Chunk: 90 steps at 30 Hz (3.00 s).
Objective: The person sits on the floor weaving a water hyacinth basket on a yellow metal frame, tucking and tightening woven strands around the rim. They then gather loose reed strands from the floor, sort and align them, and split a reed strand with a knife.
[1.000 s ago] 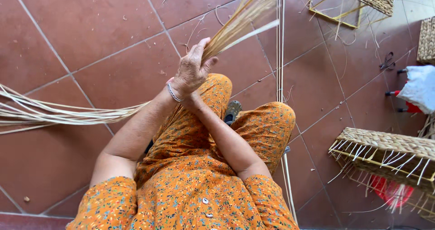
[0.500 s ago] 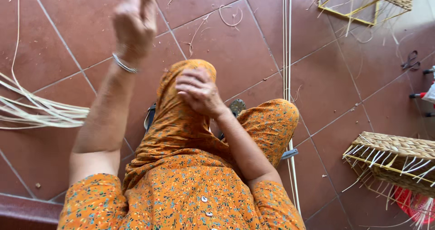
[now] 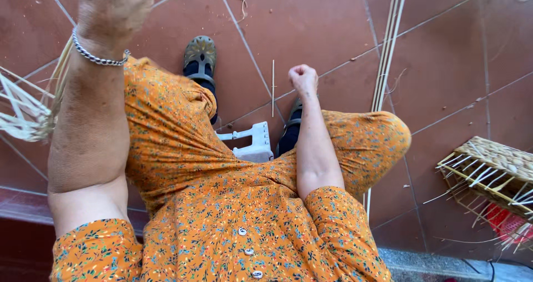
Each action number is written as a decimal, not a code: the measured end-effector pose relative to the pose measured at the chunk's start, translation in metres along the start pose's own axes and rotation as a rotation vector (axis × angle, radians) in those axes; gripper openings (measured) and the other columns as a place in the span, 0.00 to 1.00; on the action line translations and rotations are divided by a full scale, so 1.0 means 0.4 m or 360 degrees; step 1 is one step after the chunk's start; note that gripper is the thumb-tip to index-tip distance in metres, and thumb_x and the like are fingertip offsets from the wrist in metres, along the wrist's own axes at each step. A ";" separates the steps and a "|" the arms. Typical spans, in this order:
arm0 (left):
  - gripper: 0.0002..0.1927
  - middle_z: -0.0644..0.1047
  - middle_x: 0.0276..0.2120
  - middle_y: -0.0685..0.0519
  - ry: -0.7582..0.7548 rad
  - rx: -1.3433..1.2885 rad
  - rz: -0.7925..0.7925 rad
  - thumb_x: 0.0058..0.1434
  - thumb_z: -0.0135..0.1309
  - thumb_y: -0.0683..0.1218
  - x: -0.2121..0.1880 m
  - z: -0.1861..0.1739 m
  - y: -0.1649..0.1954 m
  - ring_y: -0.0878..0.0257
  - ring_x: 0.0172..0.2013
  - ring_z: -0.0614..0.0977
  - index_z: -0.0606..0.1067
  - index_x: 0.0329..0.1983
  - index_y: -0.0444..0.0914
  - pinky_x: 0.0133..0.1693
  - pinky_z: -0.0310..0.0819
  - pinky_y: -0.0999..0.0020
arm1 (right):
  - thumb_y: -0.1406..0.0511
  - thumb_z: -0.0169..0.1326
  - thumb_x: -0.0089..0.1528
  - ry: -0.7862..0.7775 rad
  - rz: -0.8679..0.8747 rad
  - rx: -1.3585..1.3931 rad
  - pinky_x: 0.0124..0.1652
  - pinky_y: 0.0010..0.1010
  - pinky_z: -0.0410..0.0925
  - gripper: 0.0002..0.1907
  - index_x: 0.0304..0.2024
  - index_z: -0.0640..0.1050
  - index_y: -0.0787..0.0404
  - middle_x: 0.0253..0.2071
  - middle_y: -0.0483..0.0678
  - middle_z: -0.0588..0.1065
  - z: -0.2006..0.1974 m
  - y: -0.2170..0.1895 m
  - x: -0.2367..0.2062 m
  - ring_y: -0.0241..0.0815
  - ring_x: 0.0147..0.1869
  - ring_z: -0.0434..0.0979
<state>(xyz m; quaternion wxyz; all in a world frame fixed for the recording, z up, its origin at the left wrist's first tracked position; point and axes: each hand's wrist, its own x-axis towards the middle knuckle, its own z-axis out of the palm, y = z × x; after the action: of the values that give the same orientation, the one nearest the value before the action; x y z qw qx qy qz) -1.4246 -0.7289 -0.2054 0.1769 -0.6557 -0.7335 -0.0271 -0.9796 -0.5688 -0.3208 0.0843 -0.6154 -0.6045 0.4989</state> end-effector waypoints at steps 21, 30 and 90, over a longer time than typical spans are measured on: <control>0.10 0.70 0.28 0.56 -0.0111 -0.0736 -0.0770 0.78 0.46 0.43 -0.006 -0.144 0.014 0.68 0.29 0.71 0.75 0.46 0.34 0.33 0.59 0.71 | 0.59 0.58 0.59 0.0018 0.0148 -0.0594 0.45 0.46 0.73 0.07 0.34 0.82 0.54 0.36 0.53 0.82 0.227 0.141 -0.039 0.56 0.44 0.82; 0.13 0.70 0.27 0.57 0.0069 -0.1480 -0.1121 0.84 0.45 0.45 0.188 -0.403 0.112 0.72 0.27 0.70 0.77 0.50 0.32 0.30 0.56 0.75 | 0.64 0.60 0.61 0.0047 -0.0617 -0.0113 0.40 0.33 0.74 0.04 0.39 0.82 0.53 0.34 0.47 0.82 0.259 -0.158 0.290 0.42 0.38 0.85; 0.11 0.70 0.28 0.65 -0.0548 -0.2482 -0.0539 0.69 0.56 0.49 0.402 -0.350 0.306 0.76 0.30 0.66 0.80 0.42 0.37 0.31 0.62 0.79 | 0.72 0.54 0.70 -0.0378 -0.1137 0.2217 0.47 0.43 0.80 0.09 0.53 0.73 0.63 0.46 0.57 0.80 -0.374 -0.673 -0.003 0.47 0.46 0.84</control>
<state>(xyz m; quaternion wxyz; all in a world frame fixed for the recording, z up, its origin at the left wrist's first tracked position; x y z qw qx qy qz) -1.2867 -0.5967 -0.0504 -0.4520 -0.4654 -0.6099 -0.4551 -1.0500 -0.4265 -0.0569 0.5401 -0.1324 -0.3190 0.7675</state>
